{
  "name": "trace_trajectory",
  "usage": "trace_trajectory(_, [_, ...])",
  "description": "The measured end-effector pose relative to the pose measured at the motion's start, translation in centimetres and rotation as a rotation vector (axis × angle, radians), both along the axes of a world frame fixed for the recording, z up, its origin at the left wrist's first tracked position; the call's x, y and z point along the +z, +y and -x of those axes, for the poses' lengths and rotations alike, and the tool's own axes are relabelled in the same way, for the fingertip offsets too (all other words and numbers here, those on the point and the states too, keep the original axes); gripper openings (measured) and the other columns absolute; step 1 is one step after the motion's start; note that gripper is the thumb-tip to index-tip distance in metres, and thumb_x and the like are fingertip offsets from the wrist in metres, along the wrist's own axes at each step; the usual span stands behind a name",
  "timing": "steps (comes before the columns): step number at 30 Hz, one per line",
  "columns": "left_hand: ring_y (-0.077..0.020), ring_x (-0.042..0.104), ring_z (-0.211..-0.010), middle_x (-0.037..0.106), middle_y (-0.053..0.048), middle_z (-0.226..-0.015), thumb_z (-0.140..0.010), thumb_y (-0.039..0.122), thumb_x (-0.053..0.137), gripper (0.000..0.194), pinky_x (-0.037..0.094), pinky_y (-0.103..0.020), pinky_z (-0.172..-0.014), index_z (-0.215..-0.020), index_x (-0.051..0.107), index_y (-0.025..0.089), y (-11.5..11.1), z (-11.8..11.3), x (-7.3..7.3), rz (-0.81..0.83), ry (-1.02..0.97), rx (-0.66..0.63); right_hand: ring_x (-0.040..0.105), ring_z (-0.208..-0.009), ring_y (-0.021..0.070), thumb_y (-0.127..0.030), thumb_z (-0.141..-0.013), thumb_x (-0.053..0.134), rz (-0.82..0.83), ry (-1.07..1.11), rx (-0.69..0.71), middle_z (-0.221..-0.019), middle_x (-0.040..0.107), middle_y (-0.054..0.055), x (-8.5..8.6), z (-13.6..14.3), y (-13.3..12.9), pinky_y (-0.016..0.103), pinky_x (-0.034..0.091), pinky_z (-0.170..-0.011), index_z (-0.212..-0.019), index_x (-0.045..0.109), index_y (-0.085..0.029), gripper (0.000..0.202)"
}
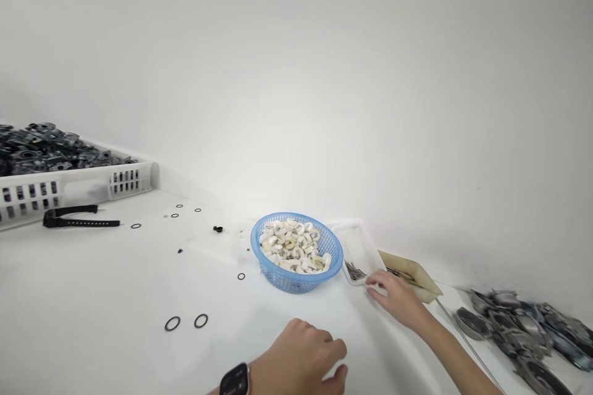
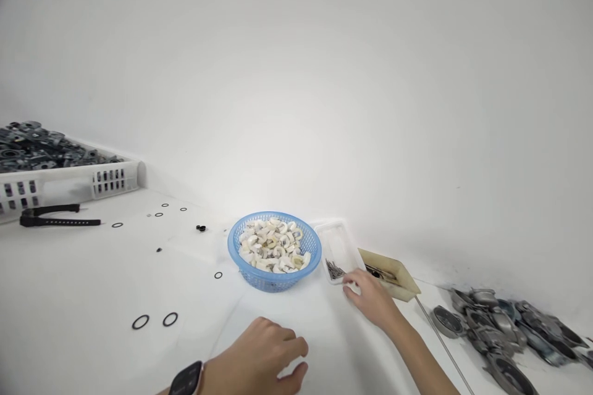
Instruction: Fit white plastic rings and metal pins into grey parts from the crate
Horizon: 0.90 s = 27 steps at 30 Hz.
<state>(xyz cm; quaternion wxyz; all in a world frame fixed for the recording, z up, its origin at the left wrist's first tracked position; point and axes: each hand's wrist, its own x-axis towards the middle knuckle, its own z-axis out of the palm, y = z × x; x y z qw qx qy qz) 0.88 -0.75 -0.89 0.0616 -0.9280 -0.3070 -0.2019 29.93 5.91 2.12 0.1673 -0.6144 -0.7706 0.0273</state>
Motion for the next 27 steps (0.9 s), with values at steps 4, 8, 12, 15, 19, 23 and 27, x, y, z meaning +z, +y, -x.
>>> trace_trajectory(4, [-0.0177, 0.069, -0.049, 0.074, 0.005, -0.066, -0.086, 0.035, 0.073, 0.015, 0.029, -0.026, -0.039, -0.081, 0.064, 0.023, 0.5, -0.4, -0.2, -0.073, 0.074, -0.056, 0.065, -0.112, 0.0247, -0.025, -0.098, 0.061, 0.058, -0.135, -0.020, -0.112, 0.072, 0.006, 1.1, 1.6, 4.6, 0.041, 0.051, -0.097, -0.103, 0.070, -0.021, 0.012])
trace_trajectory(8, [-0.0185, 0.067, -0.043, 0.073, 0.006, -0.064, -0.085, 0.038, 0.075, 0.019, 0.026, -0.027, -0.035, -0.079, 0.064, 0.023, 0.8, -0.8, -0.7, -0.138, 0.059, -0.085, 0.068, -0.101, 0.0220, -0.037, -0.100, 0.067, 0.174, -0.285, -0.076, -0.117, 0.070, 0.006, 1.1, 2.6, 7.4, 0.044, 0.057, -0.090, -0.112, 0.069, -0.018, 0.023])
trace_trajectory(12, [-0.0190, 0.066, -0.040, 0.071, 0.006, -0.061, -0.086, 0.042, 0.077, 0.025, 0.026, -0.028, -0.033, -0.078, 0.063, 0.024, 0.9, -1.2, -1.4, -0.169, -0.002, -0.103, 0.069, -0.101, 0.0222, -0.037, -0.100, 0.067, 0.266, -0.388, -0.126, -0.120, 0.069, 0.007, 0.9, 3.2, 8.7, 0.043, 0.059, -0.087, -0.120, 0.066, -0.018, 0.027])
trace_trajectory(15, [-0.0189, 0.065, -0.038, 0.070, 0.006, -0.058, -0.088, 0.044, 0.077, 0.028, 0.026, -0.027, -0.033, -0.078, 0.062, 0.023, 0.9, -1.3, -1.6, -0.181, -0.017, -0.118, 0.069, -0.102, 0.0225, -0.036, -0.101, 0.066, 0.300, -0.432, -0.153, -0.122, 0.068, 0.007, 0.7, 3.5, 9.1, 0.043, 0.060, -0.088, -0.121, 0.066, -0.018, 0.027])
trace_trajectory(19, [-0.0177, 0.065, -0.039, 0.069, 0.005, -0.057, -0.094, 0.046, 0.072, 0.028, 0.027, -0.024, -0.034, -0.081, 0.063, 0.023, 1.0, -1.3, -1.5, -0.169, -0.005, -0.151, 0.069, -0.102, 0.0225, -0.036, -0.101, 0.066, 0.319, -0.452, -0.162, -0.123, 0.068, 0.007, 0.3, 3.7, 9.7, 0.043, 0.060, -0.088, -0.122, 0.066, -0.019, 0.028])
trace_trajectory(23, [-0.0163, 0.063, -0.039, 0.069, 0.004, -0.057, -0.098, 0.048, 0.067, 0.031, 0.029, -0.022, -0.037, -0.082, 0.063, 0.022, 1.0, -1.3, -1.6, -0.122, 0.026, -0.167, 0.069, -0.102, 0.0225, -0.036, -0.101, 0.066, 0.301, -0.417, -0.148, -0.123, 0.068, 0.007, 0.0, 3.4, 10.3, 0.043, 0.060, -0.088, -0.122, 0.065, -0.018, 0.028])
trace_trajectory(27, [-0.0141, 0.061, -0.037, 0.067, 0.004, -0.055, -0.097, 0.046, 0.068, 0.032, 0.028, -0.022, -0.036, -0.078, 0.061, 0.021, 1.1, -1.3, -2.1, -0.129, -0.007, -0.171, 0.069, -0.101, 0.0220, -0.036, -0.101, 0.066, 0.259, -0.320, -0.139, -0.122, 0.069, 0.007, 0.0, 2.5, 10.4, 0.043, 0.059, -0.088, -0.120, 0.066, -0.019, 0.026])
